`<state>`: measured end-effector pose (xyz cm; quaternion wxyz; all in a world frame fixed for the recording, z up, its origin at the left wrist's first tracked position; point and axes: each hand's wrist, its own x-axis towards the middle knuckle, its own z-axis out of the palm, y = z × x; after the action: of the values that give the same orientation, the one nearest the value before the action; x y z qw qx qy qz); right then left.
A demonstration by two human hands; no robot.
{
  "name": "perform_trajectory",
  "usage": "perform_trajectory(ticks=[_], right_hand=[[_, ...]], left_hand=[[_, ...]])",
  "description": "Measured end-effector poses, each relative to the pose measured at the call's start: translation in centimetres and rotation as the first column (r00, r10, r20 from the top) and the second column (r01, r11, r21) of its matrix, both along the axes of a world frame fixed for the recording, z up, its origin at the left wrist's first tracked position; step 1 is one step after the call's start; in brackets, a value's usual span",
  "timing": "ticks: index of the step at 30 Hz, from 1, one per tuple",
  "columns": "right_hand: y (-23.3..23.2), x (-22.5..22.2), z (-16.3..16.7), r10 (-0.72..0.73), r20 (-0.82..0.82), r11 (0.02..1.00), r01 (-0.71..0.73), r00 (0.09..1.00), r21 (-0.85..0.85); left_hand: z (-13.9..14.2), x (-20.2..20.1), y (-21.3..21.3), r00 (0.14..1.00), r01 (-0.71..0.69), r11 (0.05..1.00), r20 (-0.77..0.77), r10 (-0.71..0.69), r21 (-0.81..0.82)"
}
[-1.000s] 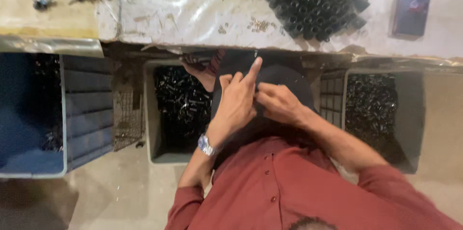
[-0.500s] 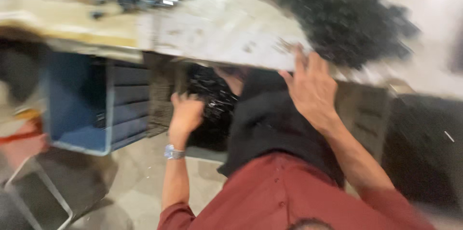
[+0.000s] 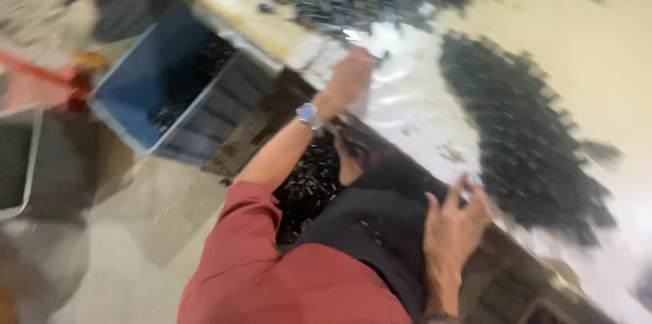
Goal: The person sits at a workbench assembling small black plastic components by hand. They pick a body piece and a smaller insert from bins, press the insert into the body, and place the finished assembly on the table, repeating the cycle with parts taken from bins on either side.
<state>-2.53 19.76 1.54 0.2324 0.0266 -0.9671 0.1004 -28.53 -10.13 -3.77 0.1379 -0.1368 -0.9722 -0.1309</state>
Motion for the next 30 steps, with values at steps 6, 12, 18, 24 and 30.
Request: perform_trajectory(ticks=[6, 12, 18, 24, 30], right_hand=[[1.1, 1.0, -1.6, 0.106, -0.165, 0.905, -0.164, 0.981, -0.392], [1.5, 1.0, -0.9, 0.149, -0.176, 0.671, -0.231, 0.973, -0.705], [0.8, 1.6, 0.0, 0.161, -0.025, 0.052, -0.034, 0.987, -0.998], [1.4, 2.3, -0.3, 0.412, -0.123, 0.087, -0.173, 0.903, -0.981], [-0.1, 3.1, -1.4, 0.267, -0.11, -0.153, -0.071, 0.957, -0.986]], left_hand=[[1.4, 3.9, -0.1, 0.981, 0.04, 0.997, -0.19, -0.027, 0.063], [5.8, 8.7, 1.3, 0.954, 0.068, 0.992, -0.298, -0.032, 0.11], [7.7, 19.2, 8.0, 0.978, 0.163, 0.696, -0.023, -0.206, 0.699], [6.2, 24.0, 11.8, 0.904, 0.124, 0.382, 0.054, -0.423, 0.916], [4.6, 24.8, 14.0, 0.901, -0.022, 0.113, 0.069, -0.427, 0.993]])
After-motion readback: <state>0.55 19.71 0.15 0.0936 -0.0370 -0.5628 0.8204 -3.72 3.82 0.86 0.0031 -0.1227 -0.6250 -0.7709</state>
